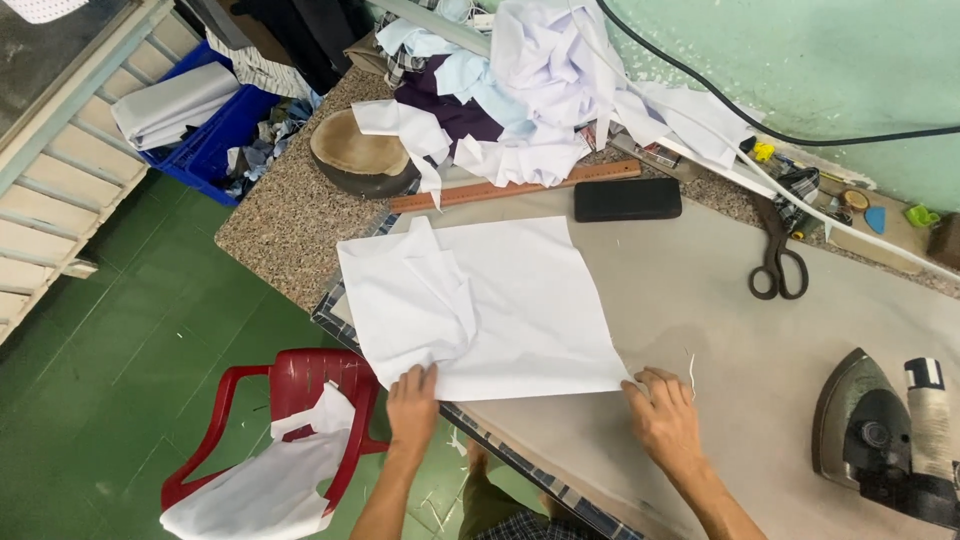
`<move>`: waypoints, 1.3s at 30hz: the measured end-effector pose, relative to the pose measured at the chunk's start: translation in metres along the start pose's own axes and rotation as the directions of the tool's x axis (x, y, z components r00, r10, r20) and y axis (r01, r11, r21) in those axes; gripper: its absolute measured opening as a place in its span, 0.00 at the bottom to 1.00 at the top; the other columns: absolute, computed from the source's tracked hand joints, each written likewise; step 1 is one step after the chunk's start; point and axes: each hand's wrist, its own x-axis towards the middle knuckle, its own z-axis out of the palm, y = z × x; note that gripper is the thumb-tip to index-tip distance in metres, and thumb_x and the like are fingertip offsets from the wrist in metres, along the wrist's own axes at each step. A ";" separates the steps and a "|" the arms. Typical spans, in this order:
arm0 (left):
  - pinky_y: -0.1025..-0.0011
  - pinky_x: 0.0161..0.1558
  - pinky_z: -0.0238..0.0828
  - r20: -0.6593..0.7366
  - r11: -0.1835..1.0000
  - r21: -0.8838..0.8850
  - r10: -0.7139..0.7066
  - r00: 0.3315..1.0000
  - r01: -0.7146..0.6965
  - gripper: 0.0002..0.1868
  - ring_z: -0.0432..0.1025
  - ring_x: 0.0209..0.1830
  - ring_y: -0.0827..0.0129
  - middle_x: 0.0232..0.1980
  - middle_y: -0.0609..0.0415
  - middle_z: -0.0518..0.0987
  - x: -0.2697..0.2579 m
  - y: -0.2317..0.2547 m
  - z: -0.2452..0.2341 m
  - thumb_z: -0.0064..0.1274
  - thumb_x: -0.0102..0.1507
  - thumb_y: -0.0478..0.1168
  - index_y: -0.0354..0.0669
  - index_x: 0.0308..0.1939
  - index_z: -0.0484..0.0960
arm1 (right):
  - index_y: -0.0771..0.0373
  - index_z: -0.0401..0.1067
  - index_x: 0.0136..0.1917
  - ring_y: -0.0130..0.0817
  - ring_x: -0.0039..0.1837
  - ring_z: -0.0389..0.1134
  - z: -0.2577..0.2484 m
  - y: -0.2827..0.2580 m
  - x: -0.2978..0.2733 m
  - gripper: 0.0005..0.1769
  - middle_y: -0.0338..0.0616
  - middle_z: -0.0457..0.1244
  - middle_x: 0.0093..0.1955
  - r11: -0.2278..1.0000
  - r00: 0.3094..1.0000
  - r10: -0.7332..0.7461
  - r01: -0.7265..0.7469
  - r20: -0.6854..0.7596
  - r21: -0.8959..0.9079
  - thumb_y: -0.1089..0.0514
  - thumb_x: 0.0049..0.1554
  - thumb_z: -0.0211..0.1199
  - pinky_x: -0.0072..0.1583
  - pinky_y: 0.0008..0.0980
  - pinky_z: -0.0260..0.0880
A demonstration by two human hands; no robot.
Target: The person irons a white fabric piece on a table using a steam iron, then uses large scissors to trim the edges. They repeatedly fold and reposition the fabric, ironing different sections and cutting along the edges to shape the material.
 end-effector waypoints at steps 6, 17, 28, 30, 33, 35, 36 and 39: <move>0.67 0.34 0.72 -0.118 0.989 0.141 0.053 0.992 -0.036 0.28 0.73 0.35 0.63 0.47 0.51 0.80 -0.025 -0.043 -0.025 0.54 0.51 0.17 0.46 0.51 0.85 | 0.64 0.72 0.57 0.53 0.63 0.65 0.029 -0.016 -0.055 0.18 0.53 0.63 0.59 0.999 0.993 -0.020 0.015 0.115 0.047 0.74 0.53 0.59 0.57 0.43 0.68; 0.55 0.60 0.68 0.367 0.975 0.079 0.166 0.915 -0.209 0.36 0.67 0.65 0.56 0.73 0.44 0.67 -0.042 -0.035 -0.056 0.54 0.60 0.49 0.56 0.74 0.67 | 0.57 0.67 0.69 0.46 0.68 0.63 0.019 -0.007 -0.104 0.28 0.45 0.62 0.68 0.995 0.985 0.059 -0.071 0.163 0.070 0.69 0.56 0.54 0.64 0.40 0.65; 0.55 0.83 0.20 0.159 0.954 0.134 0.248 0.956 -0.270 0.45 0.29 0.86 0.55 0.86 0.43 0.35 0.036 0.094 -0.062 0.17 0.71 0.71 0.42 0.80 0.41 | 0.53 0.74 0.62 0.47 0.57 0.71 -0.058 0.067 -0.083 0.17 0.48 0.66 0.64 0.915 0.956 0.288 -0.290 -0.051 -0.282 0.62 0.59 0.65 0.54 0.43 0.71; 0.52 0.83 0.20 0.151 0.957 0.077 0.266 0.952 -0.280 0.43 0.31 0.86 0.54 0.85 0.44 0.39 0.040 0.115 -0.045 0.16 0.72 0.69 0.41 0.80 0.43 | 0.58 0.75 0.63 0.43 0.52 0.72 -0.084 0.090 -0.073 0.17 0.54 0.69 0.59 0.870 0.937 0.350 -0.330 -0.012 -0.367 0.60 0.60 0.64 0.50 0.40 0.76; 0.49 0.81 0.24 0.214 0.956 -0.106 0.291 0.932 -0.274 0.42 0.36 0.85 0.52 0.84 0.43 0.45 0.043 0.141 -0.034 0.19 0.74 0.66 0.37 0.80 0.48 | 0.57 0.79 0.67 0.38 0.60 0.75 -0.109 0.120 -0.097 0.22 0.48 0.72 0.63 0.648 0.921 0.372 -0.347 -0.116 -0.678 0.51 0.61 0.66 0.55 0.36 0.77; 0.48 0.79 0.27 0.291 0.941 -0.233 0.306 0.906 -0.243 0.42 0.40 0.84 0.50 0.83 0.41 0.48 0.033 0.155 -0.032 0.23 0.74 0.65 0.33 0.79 0.51 | 0.50 0.81 0.71 0.36 0.73 0.77 -0.123 0.124 -0.123 0.27 0.36 0.73 0.72 0.418 0.931 0.293 -0.330 -0.218 -0.846 0.44 0.60 0.68 0.65 0.35 0.73; 0.48 0.80 0.26 0.274 0.948 -0.190 0.301 0.913 -0.256 0.43 0.38 0.84 0.50 0.83 0.42 0.48 0.030 0.160 -0.030 0.22 0.74 0.67 0.34 0.79 0.50 | 0.56 0.80 0.74 0.41 0.70 0.77 -0.129 0.124 -0.130 0.38 0.44 0.72 0.75 0.387 0.898 0.382 -0.370 -0.219 -0.845 0.42 0.52 0.74 0.62 0.37 0.75; 0.48 0.82 0.25 0.238 0.949 -0.135 0.311 0.920 -0.285 0.45 0.37 0.85 0.51 0.84 0.43 0.46 0.016 0.178 -0.022 0.18 0.74 0.69 0.35 0.79 0.48 | 0.60 0.79 0.76 0.42 0.71 0.75 -0.151 0.112 -0.140 0.52 0.49 0.70 0.78 0.287 0.872 0.461 -0.323 -0.165 -0.902 0.35 0.42 0.77 0.65 0.36 0.76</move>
